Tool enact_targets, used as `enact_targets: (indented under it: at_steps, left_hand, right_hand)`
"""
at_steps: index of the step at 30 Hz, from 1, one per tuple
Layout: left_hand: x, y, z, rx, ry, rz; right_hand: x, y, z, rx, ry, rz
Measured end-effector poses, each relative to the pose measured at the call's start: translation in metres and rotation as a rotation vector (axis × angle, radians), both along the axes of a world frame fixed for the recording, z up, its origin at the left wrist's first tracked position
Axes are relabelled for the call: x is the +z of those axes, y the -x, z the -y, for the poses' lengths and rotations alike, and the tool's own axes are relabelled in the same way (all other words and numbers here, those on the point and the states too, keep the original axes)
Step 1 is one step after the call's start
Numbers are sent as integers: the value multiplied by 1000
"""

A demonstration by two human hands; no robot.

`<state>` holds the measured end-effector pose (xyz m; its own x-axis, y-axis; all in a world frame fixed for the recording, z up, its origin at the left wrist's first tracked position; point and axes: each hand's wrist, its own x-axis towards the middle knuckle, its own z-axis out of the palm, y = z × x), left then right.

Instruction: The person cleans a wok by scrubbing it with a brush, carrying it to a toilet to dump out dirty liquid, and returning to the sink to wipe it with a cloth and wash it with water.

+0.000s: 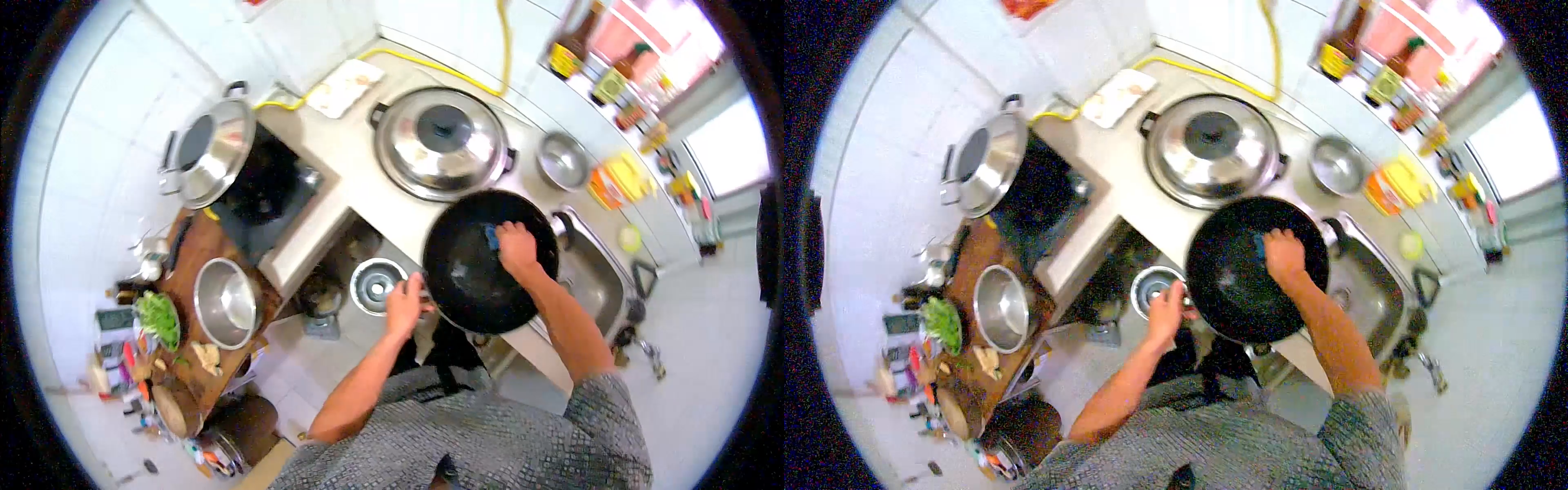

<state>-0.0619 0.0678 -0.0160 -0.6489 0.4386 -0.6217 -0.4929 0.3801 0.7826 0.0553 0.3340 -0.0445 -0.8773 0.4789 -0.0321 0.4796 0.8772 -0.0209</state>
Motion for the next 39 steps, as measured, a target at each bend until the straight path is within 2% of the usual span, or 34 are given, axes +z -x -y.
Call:
enact_targets:
  at_steps: [4,6,10,13,16,25,39]
  left_hand:
    - [1,-4,-6,99,-112,135]
    - [-9,-3,-4,95,-137,136]
    - [7,0,-6,44,-67,100]
    - [-7,0,-5,42,-76,100]
    - [-4,2,-3,6,-85,117]
    - [-11,3,-1,-1,-82,60]
    - [-11,5,0,-27,-49,63]
  right_hand:
    - [-11,-45,27,-162,54,112]
    - [-23,-59,49,-216,212,137]
    - [-21,-64,99,-138,507,-78]
    - [-13,-45,113,-167,721,-130]
    - [9,-38,125,-171,771,-249]
    - [28,-52,138,-366,728,-497]
    - [27,-58,129,-378,682,-613]
